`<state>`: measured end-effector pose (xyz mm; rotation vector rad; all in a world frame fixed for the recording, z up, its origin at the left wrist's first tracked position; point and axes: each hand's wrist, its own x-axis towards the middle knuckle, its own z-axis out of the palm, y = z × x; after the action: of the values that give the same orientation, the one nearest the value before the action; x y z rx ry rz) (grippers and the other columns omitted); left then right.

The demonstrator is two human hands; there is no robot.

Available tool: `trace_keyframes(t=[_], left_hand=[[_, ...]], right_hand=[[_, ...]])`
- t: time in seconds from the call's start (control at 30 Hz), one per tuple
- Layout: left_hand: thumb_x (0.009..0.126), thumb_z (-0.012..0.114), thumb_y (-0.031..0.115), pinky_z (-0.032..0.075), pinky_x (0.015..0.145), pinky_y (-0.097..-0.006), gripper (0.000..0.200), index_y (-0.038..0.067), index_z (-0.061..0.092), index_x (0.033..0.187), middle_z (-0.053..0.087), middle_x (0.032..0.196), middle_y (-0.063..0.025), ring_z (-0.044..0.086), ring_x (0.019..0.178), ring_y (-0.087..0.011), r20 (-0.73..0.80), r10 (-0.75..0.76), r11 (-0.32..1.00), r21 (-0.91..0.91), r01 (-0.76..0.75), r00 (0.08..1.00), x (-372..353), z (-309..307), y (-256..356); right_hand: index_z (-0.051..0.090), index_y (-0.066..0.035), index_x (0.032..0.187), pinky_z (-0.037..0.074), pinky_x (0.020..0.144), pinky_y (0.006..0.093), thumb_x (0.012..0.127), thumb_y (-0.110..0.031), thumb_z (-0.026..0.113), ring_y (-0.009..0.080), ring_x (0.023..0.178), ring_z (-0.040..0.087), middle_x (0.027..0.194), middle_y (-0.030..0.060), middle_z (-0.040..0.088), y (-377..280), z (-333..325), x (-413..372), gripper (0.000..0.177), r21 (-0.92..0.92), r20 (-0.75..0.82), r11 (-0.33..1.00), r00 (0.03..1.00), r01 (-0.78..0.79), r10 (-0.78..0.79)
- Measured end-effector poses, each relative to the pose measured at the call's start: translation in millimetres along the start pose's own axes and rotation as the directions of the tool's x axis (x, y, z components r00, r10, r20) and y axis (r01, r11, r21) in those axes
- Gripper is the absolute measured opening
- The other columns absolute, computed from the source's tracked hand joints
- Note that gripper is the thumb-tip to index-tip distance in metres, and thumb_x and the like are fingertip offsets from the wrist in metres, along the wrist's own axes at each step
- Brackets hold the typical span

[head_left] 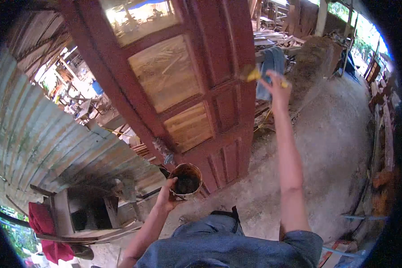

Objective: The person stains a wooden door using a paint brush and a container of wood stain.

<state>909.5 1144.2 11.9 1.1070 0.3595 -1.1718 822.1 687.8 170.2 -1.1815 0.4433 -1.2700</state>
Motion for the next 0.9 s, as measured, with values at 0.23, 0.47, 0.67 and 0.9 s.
trace_keyframes(t=[0.23,0.47,0.67,0.9], left_hand=[[0.087,0.065,0.037,0.05,0.089,-0.0538,0.052,0.012,0.051,0.13,0.058,0.125,-0.0091,0.058,0.11,-0.0301,-0.025,0.043,0.999,-0.027,-0.044,0.999,-32,-5,5],[0.09,0.059,0.035,0.048,0.092,-0.0556,0.045,0.011,0.055,0.129,0.062,0.125,-0.0099,0.062,0.108,-0.0316,-0.009,0.064,0.993,-0.095,-0.065,0.998,-58,-37,6],[0.089,0.061,0.036,0.048,0.091,-0.0565,0.047,0.014,0.055,0.13,0.063,0.125,-0.0092,0.06,0.111,-0.0336,0.034,-0.01,0.993,-0.114,0.014,0.999,-42,-80,6],[0.095,0.053,0.038,0.047,0.09,-0.064,0.044,0.014,0.053,0.132,0.059,0.132,-0.0101,0.057,0.119,-0.0326,0.04,0.049,0.998,-0.032,-0.048,0.998,-28,-87,19]], right_hand=[[0.067,-0.002,0.114,0.055,0.078,0.0353,0.092,-0.019,0.067,0.0248,0.093,0.068,0.107,0.013,0.068,-87,131,-5,0.028,-0.395,0.358,0.607,0.724,0.689,-0.589],[0.067,-0.003,0.115,0.055,0.086,0.0394,0.085,-0.007,0.069,0.0342,0.101,0.066,0.112,0.0188,0.066,3,100,-74,0.03,-0.502,0.698,0.076,0.456,0.861,-0.552],[0.069,-0.001,0.111,0.055,0.087,0.0386,0.084,-0.008,0.07,0.0344,0.101,0.066,0.109,0.0183,0.067,0,46,-109,0.028,-0.454,0.858,0.053,0.453,0.889,-0.245],[0.069,-0.001,0.105,0.054,0.079,0.04,0.09,-0.015,0.066,0.0317,0.087,0.068,0.098,0.0165,0.069,-135,180,-65,0.021,-0.454,0.698,0.266,0.525,0.85,-0.487]])
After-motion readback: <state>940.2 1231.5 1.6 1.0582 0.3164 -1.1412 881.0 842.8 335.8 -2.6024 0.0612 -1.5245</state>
